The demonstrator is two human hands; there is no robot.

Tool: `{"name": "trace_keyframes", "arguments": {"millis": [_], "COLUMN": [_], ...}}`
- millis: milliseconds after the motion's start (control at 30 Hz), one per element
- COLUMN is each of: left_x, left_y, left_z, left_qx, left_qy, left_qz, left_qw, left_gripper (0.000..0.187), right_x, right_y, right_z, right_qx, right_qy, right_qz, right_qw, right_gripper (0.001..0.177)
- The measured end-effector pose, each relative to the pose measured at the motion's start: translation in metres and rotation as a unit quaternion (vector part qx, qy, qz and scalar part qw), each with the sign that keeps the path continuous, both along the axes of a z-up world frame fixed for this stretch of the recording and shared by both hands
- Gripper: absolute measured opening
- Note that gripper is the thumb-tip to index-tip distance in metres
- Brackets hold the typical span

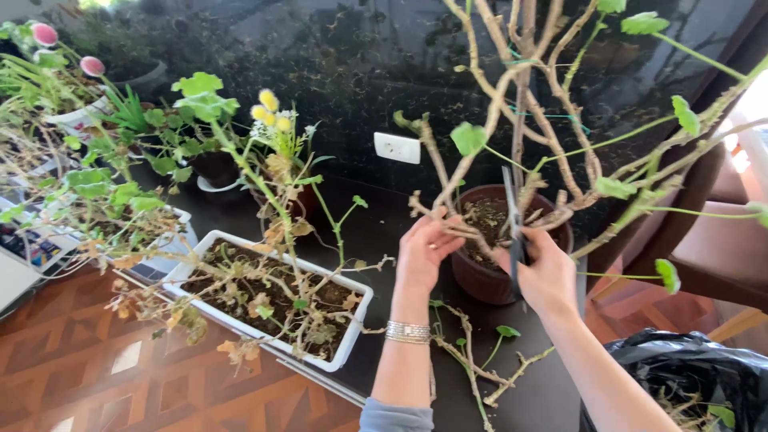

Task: The person uses pruning shears to trim dead and dry branches from a potted plant. They cut the branches and place the clippings into a black trash bag positioned on the floor. The task is performed on a dark countertop with other potted plants nearby.

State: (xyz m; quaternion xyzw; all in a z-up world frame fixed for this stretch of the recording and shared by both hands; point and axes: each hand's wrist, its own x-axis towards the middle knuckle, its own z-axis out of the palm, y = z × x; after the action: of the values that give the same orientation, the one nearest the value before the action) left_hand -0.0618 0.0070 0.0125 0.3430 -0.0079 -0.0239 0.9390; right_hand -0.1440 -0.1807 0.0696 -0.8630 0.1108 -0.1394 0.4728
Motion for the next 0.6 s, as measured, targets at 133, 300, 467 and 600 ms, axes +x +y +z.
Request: {"name": "trace_keyframes", "arguments": {"millis": [133, 300, 467, 600], "left_x": [-0.006, -0.022, -0.011, 0.017], "left_y": [0.008, 0.033, 0.037, 0.034], "left_z": [0.008, 0.049, 0.039, -0.005], "left_qx": [-0.027, 0.035, 0.134, 0.146], "left_qy": [-0.017, 0.043, 0.024, 0.035], "left_qz": [-0.019, -0.003, 0.036, 0.090], "left_qw": [0.999, 0.998, 0.990, 0.985], "left_gripper": [0.046, 0.020, 0.011, 0.022], "right_x": [-0.053, -0.074, -0.053, -0.024], "right_y": [0.018, 0.043, 0.078, 0.092], "right_z": [-0.002, -0.036, -0.048, -0.075], "right_qx": [0.105, 0.038, 0.025, 0.114], "right_qy": [-0.047, 0.176, 0.182, 0.076], "right_qz": [0.025, 0.106, 0.093, 0.070], "right_qw": [0.993, 0.978, 0.978, 0.988], "right_gripper": [0.054, 0.065, 0.074, 0.064]}}
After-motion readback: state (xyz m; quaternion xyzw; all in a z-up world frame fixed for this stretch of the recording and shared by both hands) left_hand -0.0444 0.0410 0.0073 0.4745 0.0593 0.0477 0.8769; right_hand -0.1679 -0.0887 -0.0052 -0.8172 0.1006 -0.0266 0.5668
